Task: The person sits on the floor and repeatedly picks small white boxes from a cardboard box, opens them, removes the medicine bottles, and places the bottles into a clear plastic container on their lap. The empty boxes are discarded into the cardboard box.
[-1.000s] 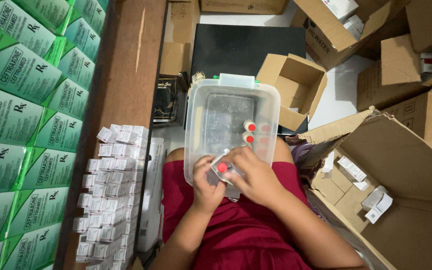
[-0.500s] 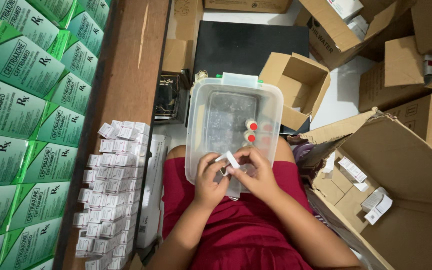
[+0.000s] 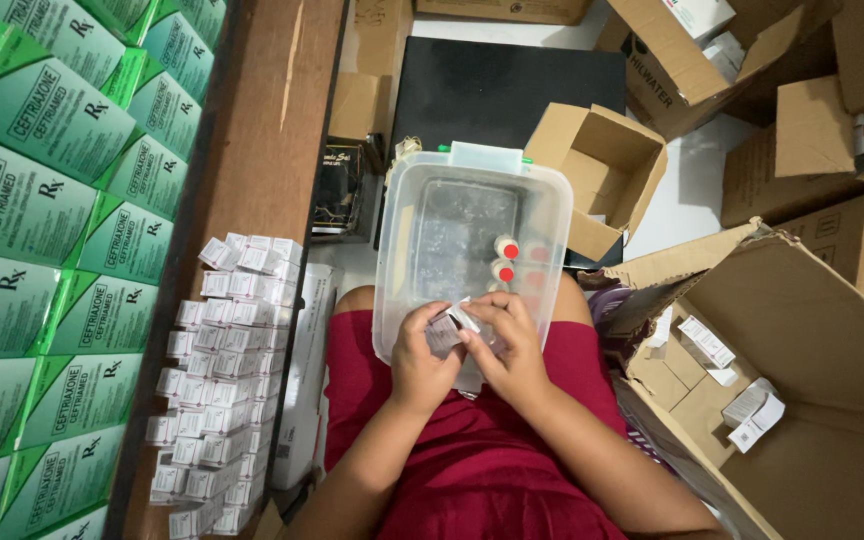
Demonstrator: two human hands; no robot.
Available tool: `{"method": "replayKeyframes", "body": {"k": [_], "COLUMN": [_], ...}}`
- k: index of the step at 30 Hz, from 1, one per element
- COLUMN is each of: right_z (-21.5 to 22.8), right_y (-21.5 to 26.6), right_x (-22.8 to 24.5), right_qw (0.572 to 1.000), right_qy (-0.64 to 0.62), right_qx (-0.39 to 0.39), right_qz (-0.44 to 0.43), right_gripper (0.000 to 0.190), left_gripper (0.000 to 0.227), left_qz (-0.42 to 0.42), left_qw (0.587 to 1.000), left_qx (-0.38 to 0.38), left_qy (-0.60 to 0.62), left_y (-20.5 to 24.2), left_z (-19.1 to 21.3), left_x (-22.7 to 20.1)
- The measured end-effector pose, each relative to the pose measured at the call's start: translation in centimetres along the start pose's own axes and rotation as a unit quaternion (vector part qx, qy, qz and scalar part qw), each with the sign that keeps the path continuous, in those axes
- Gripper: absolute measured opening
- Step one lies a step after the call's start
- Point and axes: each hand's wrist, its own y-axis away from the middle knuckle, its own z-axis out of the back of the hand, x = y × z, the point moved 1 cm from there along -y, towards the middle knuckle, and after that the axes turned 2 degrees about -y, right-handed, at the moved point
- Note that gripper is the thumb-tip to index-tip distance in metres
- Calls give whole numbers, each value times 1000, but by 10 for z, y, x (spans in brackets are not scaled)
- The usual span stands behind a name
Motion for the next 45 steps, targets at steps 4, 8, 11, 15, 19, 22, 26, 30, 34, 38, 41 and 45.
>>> {"method": "replayKeyframes", "body": {"k": [4, 8, 11, 15, 19, 22, 26, 30, 34, 38, 41, 45], "right_z": [-2, -3, -2, 3, 24, 40, 43, 39, 38, 39, 42, 46], "right_y": [0, 1, -3, -14, -24, -29, -28, -21, -18, -18, -21, -29], "right_x": [-7, -6, 1, 10, 6, -6, -26, -38, -46, -61, -69, -74], "right_qw": [999, 999, 994, 976, 972, 976, 952, 949, 945, 930, 906, 891], "right_qy": [3, -2, 86, 166, 204, 201, 296, 294, 301, 343, 395, 421], "right_qx": [36, 44, 65, 112, 51, -42, -6, 28, 57, 63, 75, 77], "right_qz": [-16, -17, 31, 87, 104, 69, 73, 109, 111, 113, 134, 148], "right_gripper": [31, 36, 40, 45, 47, 38, 28, 23, 18, 15, 20, 19], "left_gripper": [64, 62, 61, 56, 51, 44, 43, 47, 56, 69, 76, 53], "left_qz": [10, 17, 2, -14, -17, -43, -41, -18, -39, 68, 104, 211], "left_qw": [1000, 1000, 1000, 1000, 1000, 999, 996, 985, 966, 945, 914, 838], "left_qx": [-3, 2, -2, 10, 21, -11, -67, -117, -218, -319, -387, -501], "left_qy": [-12, -3, -4, -15, -5, 27, 36, 124, 134, 24, -57, -39], "left_y": [-1, 1, 0, -5, -10, -17, -18, -8, 11, 44, 75, 108], "left_z": [0, 0, 1, 5, 10, 12, 21, 34, 60, 102, 142, 205], "left_x": [0, 2, 1, -5, -12, -17, -20, -14, 5, 33, 57, 113]}}
